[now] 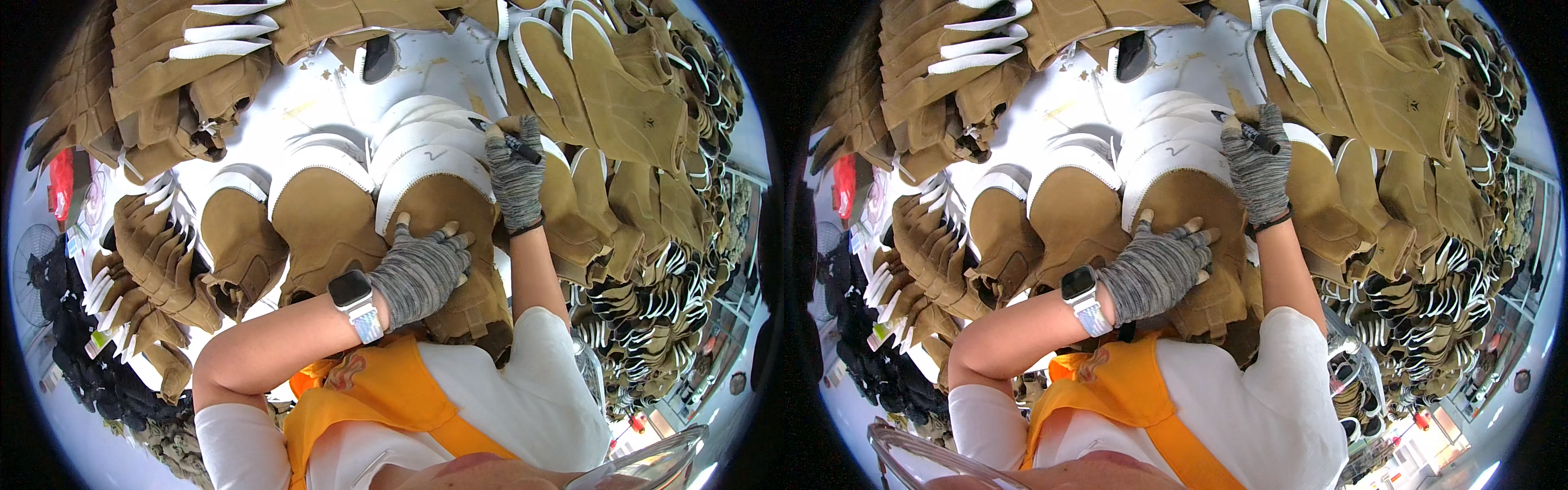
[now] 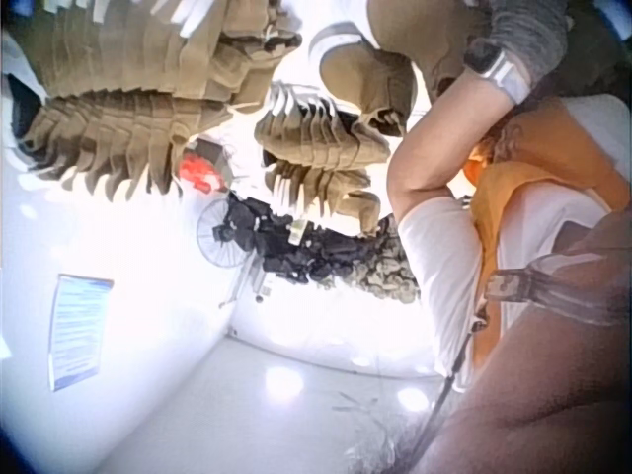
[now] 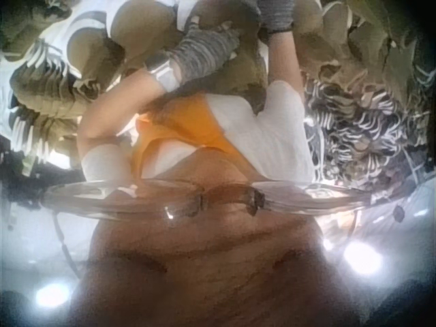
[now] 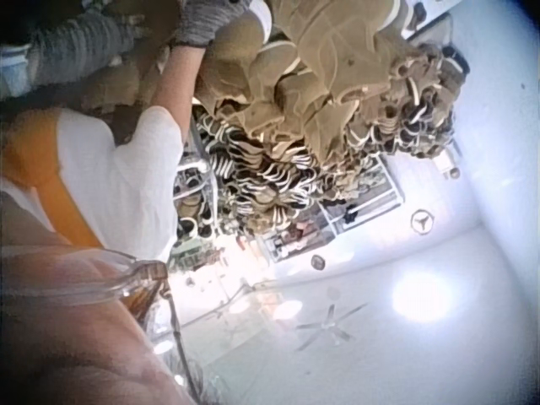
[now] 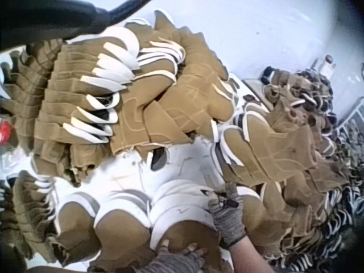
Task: The person picks up various shoe uppers, marks specific areas with a pen, and trims excess material and threads from the inside and outside using snips.
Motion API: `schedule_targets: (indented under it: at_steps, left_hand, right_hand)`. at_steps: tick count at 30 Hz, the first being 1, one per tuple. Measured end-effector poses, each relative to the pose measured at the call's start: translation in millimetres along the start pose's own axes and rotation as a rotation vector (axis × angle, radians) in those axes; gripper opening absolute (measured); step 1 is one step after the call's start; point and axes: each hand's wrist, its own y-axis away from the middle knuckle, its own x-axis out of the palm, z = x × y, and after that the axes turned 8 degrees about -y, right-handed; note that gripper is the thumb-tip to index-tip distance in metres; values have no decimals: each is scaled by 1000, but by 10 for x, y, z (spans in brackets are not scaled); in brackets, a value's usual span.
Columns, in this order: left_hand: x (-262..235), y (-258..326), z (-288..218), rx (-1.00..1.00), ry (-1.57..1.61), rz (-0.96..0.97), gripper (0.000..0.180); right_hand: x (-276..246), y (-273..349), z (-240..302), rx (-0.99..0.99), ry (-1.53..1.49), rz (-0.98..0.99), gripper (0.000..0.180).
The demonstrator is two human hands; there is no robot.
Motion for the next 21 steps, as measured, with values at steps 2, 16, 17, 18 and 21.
schedule_targets:
  at_steps: [2,16,17,18,21]
  left_hand:
    - [-39,-2,-18,-5,7,28,36]
    - [118,8,23,13,22,-50,39]
    - [112,7,19,11,19,-45,38]
    - [101,6,16,10,17,-40,38]
    - [48,-4,6,10,20,-15,36]
  right_hand:
    - [59,28,10,50,-1,9,23]
    - [95,61,-115,16,55,43,16]
    - [88,68,-115,-37,47,-8,16]
    - [89,65,-107,-91,39,-59,17]
    - [25,12,35,-172,-30,-209,16]
